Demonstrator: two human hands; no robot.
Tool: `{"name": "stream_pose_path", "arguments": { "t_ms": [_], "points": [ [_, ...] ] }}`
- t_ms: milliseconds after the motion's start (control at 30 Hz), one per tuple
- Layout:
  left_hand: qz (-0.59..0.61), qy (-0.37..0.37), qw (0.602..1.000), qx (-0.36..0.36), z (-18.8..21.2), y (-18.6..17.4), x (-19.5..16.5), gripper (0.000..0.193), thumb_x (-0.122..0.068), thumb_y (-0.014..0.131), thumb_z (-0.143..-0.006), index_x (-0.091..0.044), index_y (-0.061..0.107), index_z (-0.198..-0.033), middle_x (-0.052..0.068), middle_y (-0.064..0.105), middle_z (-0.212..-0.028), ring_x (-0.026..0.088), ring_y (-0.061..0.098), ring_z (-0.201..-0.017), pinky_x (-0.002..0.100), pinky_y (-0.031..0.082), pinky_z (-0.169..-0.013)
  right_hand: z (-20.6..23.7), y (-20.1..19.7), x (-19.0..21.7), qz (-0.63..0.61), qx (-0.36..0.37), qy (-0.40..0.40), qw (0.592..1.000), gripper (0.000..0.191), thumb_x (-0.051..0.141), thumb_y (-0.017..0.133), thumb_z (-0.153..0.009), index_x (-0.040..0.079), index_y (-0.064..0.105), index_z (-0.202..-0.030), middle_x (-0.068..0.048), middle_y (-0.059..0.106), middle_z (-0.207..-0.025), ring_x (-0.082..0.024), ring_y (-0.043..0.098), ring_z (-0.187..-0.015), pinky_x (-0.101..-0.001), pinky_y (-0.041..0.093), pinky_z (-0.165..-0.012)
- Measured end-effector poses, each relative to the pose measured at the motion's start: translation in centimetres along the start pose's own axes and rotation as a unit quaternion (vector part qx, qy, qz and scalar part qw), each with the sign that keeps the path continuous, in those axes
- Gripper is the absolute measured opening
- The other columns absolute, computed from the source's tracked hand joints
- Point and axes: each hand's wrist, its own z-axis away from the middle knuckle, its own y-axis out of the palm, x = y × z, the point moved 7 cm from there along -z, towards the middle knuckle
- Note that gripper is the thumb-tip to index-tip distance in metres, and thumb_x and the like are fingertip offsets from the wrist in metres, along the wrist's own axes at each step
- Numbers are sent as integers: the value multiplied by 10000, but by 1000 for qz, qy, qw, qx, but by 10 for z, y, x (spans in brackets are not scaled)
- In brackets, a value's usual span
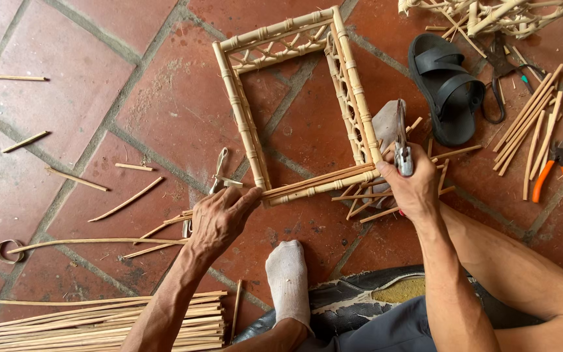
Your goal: The person sits on a tiled floor and weaves thin bamboo strips into a rectangular bamboo frame using pliers. They repeatedly insert strips, tighten them with the pliers, and trim excess lengths, gradually filling the frame's interior.
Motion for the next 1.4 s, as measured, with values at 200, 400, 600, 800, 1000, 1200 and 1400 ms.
{"name": "stream_pose_path", "arguments": {
  "t_ms": [200,400,600,800,1000,1200,1400],
  "points": [
    [42,-3,999,-28,-1,-7,0,245,-194,663,-979,-205,707,-1219,-16,696,-854,114,620,-639,280,497,-477,-3,3,-7,-36,24,113,993,314,261,788,-901,74,661,-1119,-34,635,-872,-171,583,-726,-395,554,-701],
    [42,2,998,-37,0,-3,-1,233,-176,653,-989,-209,708,-1213,-23,716,-886,107,635,-653,268,518,-494,1,-1,0,-67,28,107,992,267,208,806,-877,82,664,-1065,-32,683,-919,-165,648,-828,-399,593,-805],
    [17,-10,1000,-2,-2,0,-2,279,-143,653,-977,-219,710,-1239,-20,703,-834,115,625,-622,282,507,-475,0,0,-1,-105,31,114,987,269,202,807,-889,72,668,-1079,-39,686,-936,-152,652,-845,-380,594,-827],
    [56,15,997,-50,-5,-13,-3,195,-197,654,-1001,-168,691,-1190,-12,710,-892,124,637,-692,299,511,-524,-5,9,10,-55,20,117,991,321,144,842,-845,52,611,-1049,-36,604,-861,-157,608,-718,-348,599,-671],
    [46,15,997,-66,7,-2,10,162,-291,670,-1015,-140,699,-1066,-3,697,-844,111,604,-648,290,485,-503,0,17,23,6,21,65,998,280,112,821,-895,28,616,-1066,-78,629,-866,-185,619,-714,-354,576,-654],
    [41,0,996,-78,15,4,12,208,-343,668,-1013,-145,731,-1017,-10,694,-813,101,595,-626,288,477,-491,1,16,14,72,20,80,994,352,142,839,-882,3,636,-1134,-90,671,-898,-187,641,-728,-367,574,-657],
    [53,-4,995,-84,15,0,12,215,-360,666,-1007,-157,738,-1004,-22,717,-861,95,625,-664,283,487,-508,3,17,12,56,14,59,997,371,128,833,-866,-4,629,-1147,-90,659,-910,-180,649,-763,-361,590,-676]
  ]
}}
